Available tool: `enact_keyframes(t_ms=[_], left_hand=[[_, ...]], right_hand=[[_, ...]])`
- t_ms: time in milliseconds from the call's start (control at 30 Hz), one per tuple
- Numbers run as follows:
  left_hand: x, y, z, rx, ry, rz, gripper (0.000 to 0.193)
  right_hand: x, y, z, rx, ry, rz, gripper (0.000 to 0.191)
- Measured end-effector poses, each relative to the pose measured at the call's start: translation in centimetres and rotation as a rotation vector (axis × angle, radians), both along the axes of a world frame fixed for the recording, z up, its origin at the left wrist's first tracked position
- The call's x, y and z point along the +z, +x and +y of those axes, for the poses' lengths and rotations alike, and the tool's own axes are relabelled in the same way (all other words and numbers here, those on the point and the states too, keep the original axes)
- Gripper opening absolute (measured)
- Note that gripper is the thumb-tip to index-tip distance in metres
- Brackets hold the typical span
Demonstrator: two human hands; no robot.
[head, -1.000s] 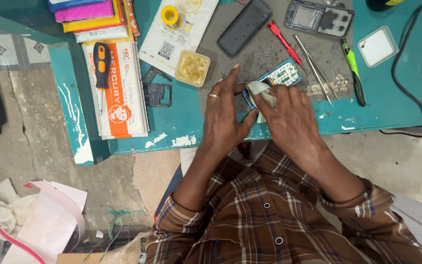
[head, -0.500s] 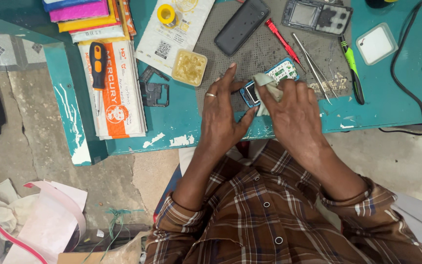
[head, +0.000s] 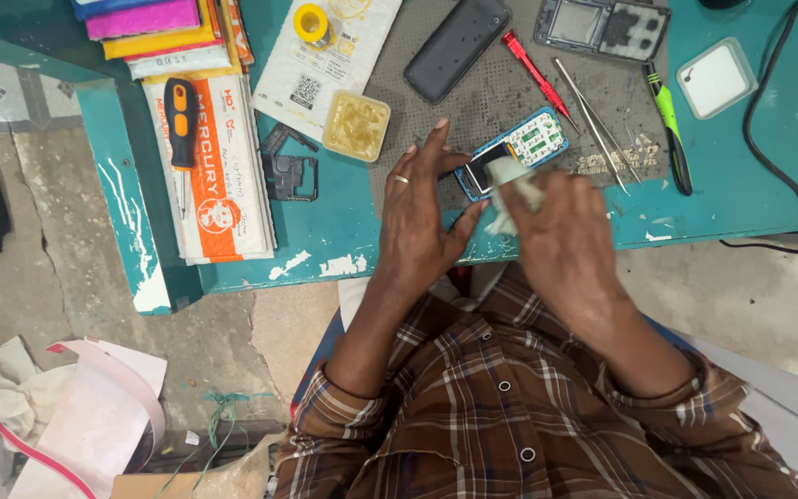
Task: The person cleans the screen and keypad of a disassembled blue mobile phone with a cloth, then wipes the phone's frame. They reassemble the phone by placing the keypad and frame back onto the body and use a red screwdriver to tighten screws on the back cover.
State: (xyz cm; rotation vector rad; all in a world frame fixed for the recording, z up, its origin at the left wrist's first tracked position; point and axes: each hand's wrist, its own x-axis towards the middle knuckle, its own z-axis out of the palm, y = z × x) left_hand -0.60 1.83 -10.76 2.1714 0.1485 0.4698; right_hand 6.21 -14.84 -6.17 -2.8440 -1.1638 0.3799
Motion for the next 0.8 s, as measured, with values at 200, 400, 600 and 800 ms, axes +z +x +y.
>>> enact_keyframes(t_ms=[200,400,600,800], left_hand=[[0.0,0.0,0.0,-0.001,0.000,0.013,0.102],[0.3,0.0,0.1,0.005,-0.021,0.033,0.105],[0.5,0.0,0.1,0.002,-0.032,0.028,0.105],[0.5,-0.1,0.1,0.005,-0.027,0.030,0.106]], right_hand=[[0.4,-0.2,-0.1,0.110,-0.060,-0.006,0.041],[-0.1,-0.2,-0.8,0.178,0.127,-0.122,0.048],[-1.2,0.2,-0.5,0.093,-0.173,0.022,0.055],[-2.1,0.5,-0.7,0.206,-0.031,-0.467,0.045]])
